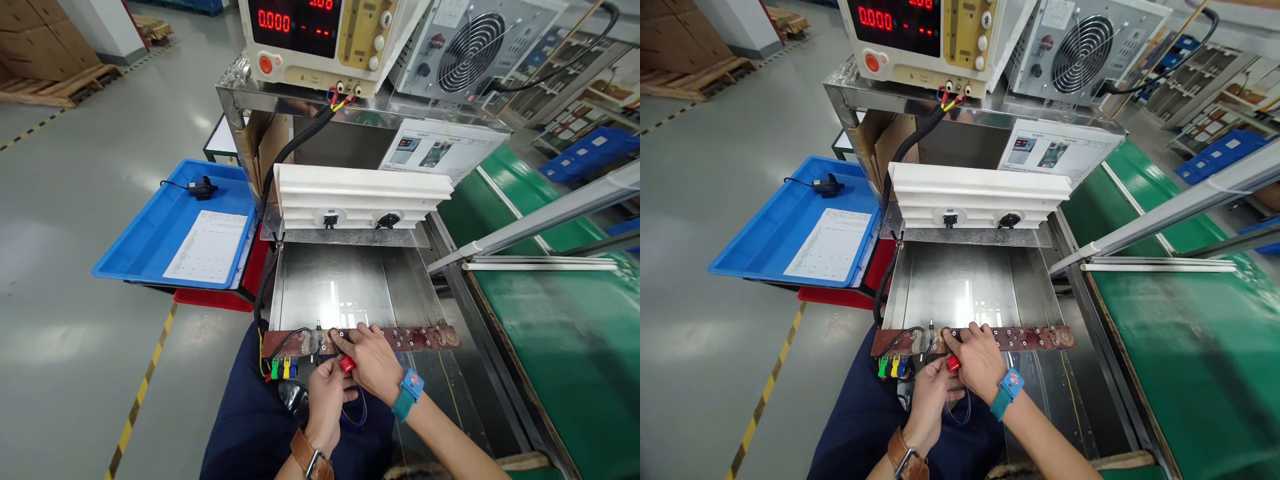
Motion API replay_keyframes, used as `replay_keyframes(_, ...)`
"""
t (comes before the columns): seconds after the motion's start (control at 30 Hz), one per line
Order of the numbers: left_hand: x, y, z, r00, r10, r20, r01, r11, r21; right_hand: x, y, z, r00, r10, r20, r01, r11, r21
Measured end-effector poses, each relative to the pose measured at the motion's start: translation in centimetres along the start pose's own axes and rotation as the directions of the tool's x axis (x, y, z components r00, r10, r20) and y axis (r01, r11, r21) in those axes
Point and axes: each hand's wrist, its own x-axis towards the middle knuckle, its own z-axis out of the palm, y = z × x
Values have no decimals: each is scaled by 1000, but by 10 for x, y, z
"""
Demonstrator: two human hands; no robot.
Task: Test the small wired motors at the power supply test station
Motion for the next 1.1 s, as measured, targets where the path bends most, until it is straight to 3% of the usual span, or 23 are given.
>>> replay_keyframes(0.37, 2, -2, -4, 999, -26, 26, 26, 1000, -15, 9, -4, -14, 994, -86, 68, 92, 992, -87)
replay_keyframes(0.53, 2, -1, -5, 999, -39, 21, 39, 998, -38, 7, 9, -13, 998, -56, 35, 55, 998, 32)
replay_keyframes(0.7, 1, 0, -8, 998, -54, 44, 55, 998, -24, 2, 21, -6, 996, 3, -91, 15, 980, 198)
replay_keyframes(0.93, 2, -1, -9, 998, -30, 62, 31, 999, -13, 4, 10, 5, 998, -33, -54, 36, 997, 65)
replay_keyframes(1.1, 3, -3, -10, 998, -19, 62, 19, 1000, -6, 4, 8, 0, 1000, -27, 4, 27, 1000, 10)
